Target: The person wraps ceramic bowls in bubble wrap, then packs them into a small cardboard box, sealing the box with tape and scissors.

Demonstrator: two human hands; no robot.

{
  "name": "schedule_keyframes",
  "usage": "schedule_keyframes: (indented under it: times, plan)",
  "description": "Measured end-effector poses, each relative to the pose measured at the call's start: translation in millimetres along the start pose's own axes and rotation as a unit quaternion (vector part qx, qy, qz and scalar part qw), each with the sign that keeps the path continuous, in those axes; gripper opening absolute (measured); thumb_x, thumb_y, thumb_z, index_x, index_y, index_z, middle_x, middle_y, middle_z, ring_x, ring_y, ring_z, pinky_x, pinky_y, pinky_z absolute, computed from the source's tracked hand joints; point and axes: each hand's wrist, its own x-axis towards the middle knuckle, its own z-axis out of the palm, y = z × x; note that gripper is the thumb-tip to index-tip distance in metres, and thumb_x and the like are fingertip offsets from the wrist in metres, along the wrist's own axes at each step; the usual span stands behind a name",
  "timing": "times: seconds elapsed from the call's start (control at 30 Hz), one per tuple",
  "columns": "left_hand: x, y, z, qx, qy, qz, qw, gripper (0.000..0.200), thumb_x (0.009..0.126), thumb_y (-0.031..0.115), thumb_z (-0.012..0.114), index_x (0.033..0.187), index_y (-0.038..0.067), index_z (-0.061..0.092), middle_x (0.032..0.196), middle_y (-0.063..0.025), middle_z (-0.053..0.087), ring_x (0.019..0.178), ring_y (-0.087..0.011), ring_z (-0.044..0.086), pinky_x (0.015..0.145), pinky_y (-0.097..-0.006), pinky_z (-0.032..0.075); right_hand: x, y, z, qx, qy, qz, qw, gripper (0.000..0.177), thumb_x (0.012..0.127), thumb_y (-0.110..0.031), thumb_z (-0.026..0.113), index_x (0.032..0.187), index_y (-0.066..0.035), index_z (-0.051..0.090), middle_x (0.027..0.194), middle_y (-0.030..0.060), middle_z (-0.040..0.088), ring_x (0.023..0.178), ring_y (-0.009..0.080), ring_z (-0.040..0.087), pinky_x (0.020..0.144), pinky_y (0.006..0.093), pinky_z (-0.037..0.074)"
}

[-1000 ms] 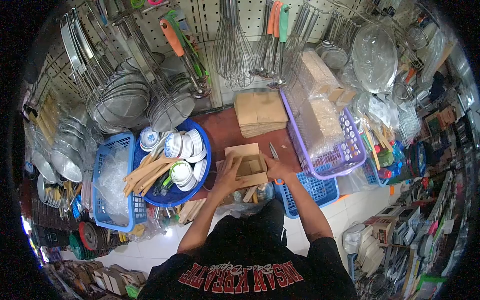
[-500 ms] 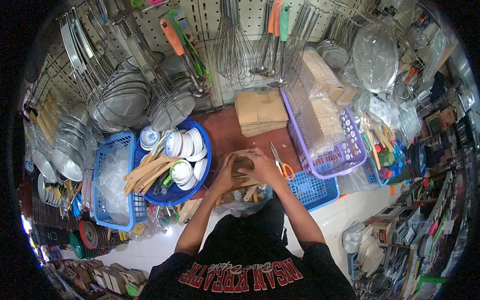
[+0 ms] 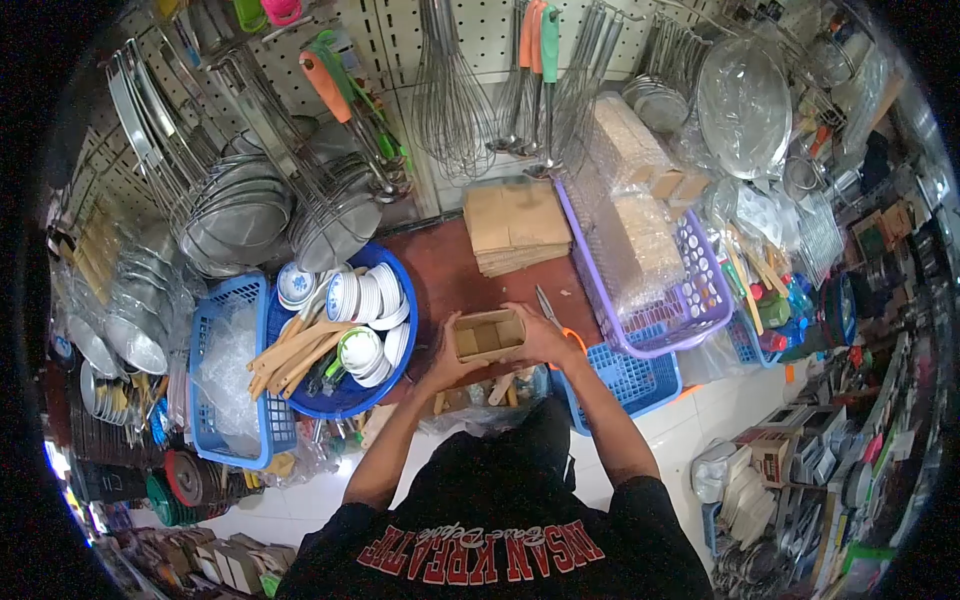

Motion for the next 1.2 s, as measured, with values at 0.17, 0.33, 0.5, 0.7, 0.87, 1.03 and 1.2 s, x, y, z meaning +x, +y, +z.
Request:
schedule_keyframes:
  times: [0.17, 0.33, 0.5, 0.7, 0.87, 1.03, 1.2]
  plan:
    - [5, 14, -10, 0.024, -0.021, -0.025, 0.999, 0.114, 0.065, 0.033, 0.091, 0.15, -0.001, 0.023, 0.147, -0.0264, 0.037, 0.137, -0.0426, 0.037, 0.114, -0.0495, 0.032, -6, -3, 3, 0.048, 0.023, 0.008, 0.999, 0.104, 0.059, -0.027, 0.093, 0.145, -0.01, 0.038, 0.136, 0.0177, 0.056, 0.124, 0.0334, 0.056, 0.104, 0.042, 0.045]
    - [4, 26, -17, 0.116, -0.039, -0.03, 0.992, 0.114, 0.067, 0.04, 0.088, 0.151, -0.001, 0.022, 0.153, -0.0253, 0.032, 0.144, -0.0425, 0.029, 0.119, -0.0546, 0.02, -5, 2, -2, -0.024, -0.009, 0.007, 1.0, 0.106, 0.059, -0.027, 0.092, 0.146, -0.008, 0.035, 0.135, 0.0201, 0.056, 0.124, 0.0349, 0.056, 0.103, 0.0418, 0.046]
    - [3, 18, -15, 0.116, -0.041, -0.025, 0.992, 0.113, 0.07, 0.042, 0.086, 0.152, 0.0, 0.021, 0.154, -0.0241, 0.031, 0.147, -0.0407, 0.023, 0.12, -0.0559, 0.014, -3, 1, -7, -0.07, -0.028, 0.011, 0.997, 0.105, 0.06, -0.027, 0.092, 0.146, -0.008, 0.033, 0.133, 0.0211, 0.057, 0.124, 0.0358, 0.056, 0.102, 0.0419, 0.046]
    - [1, 11, -10, 0.093, -0.035, -0.032, 0.995, 0.111, 0.071, 0.045, 0.084, 0.151, 0.0, 0.023, 0.155, -0.0239, 0.03, 0.147, -0.0403, 0.023, 0.121, -0.0535, 0.016, -2, 13, 3, -0.041, -0.01, -0.013, 0.999, 0.101, 0.064, -0.032, 0.09, 0.145, -0.007, 0.034, 0.13, 0.0206, 0.059, 0.122, 0.0358, 0.057, 0.102, 0.0428, 0.046]
    - [0, 8, -10, 0.11, -0.034, -0.036, 0.993, 0.111, 0.07, 0.047, 0.084, 0.152, 0.002, 0.024, 0.156, -0.0253, 0.027, 0.147, -0.0409, 0.022, 0.121, -0.0514, 0.017, -4, 4, -1, -0.055, -0.025, 0.022, 0.998, 0.102, 0.061, -0.034, 0.091, 0.144, -0.009, 0.036, 0.131, 0.0204, 0.057, 0.126, 0.0361, 0.054, 0.104, 0.0439, 0.044]
    - [-9, 47, -24, 0.236, 0.002, -0.002, 0.972, 0.104, 0.075, 0.044, 0.081, 0.153, 0.003, 0.026, 0.157, -0.0276, 0.022, 0.147, -0.0435, 0.018, 0.121, -0.0517, 0.016, -6, -17, -6, -0.221, -0.028, 0.05, 0.974, 0.112, 0.056, -0.04, 0.092, 0.148, -0.013, 0.033, 0.148, 0.0194, 0.038, 0.141, 0.0416, 0.032, 0.111, 0.0482, 0.035]
    - [-33, 75, -37, 0.236, 0.041, 0.1, 0.966, 0.07, 0.084, 0.029, 0.075, 0.143, 0.006, 0.046, 0.151, -0.0231, 0.035, 0.138, -0.0428, 0.036, 0.115, -0.0479, 0.033, -12, -40, -13, -0.268, -0.02, 0.071, 0.961, 0.118, 0.054, -0.047, 0.091, 0.152, -0.02, 0.032, 0.153, 0.0165, 0.031, 0.14, 0.0473, 0.025, 0.113, 0.0609, 0.026]
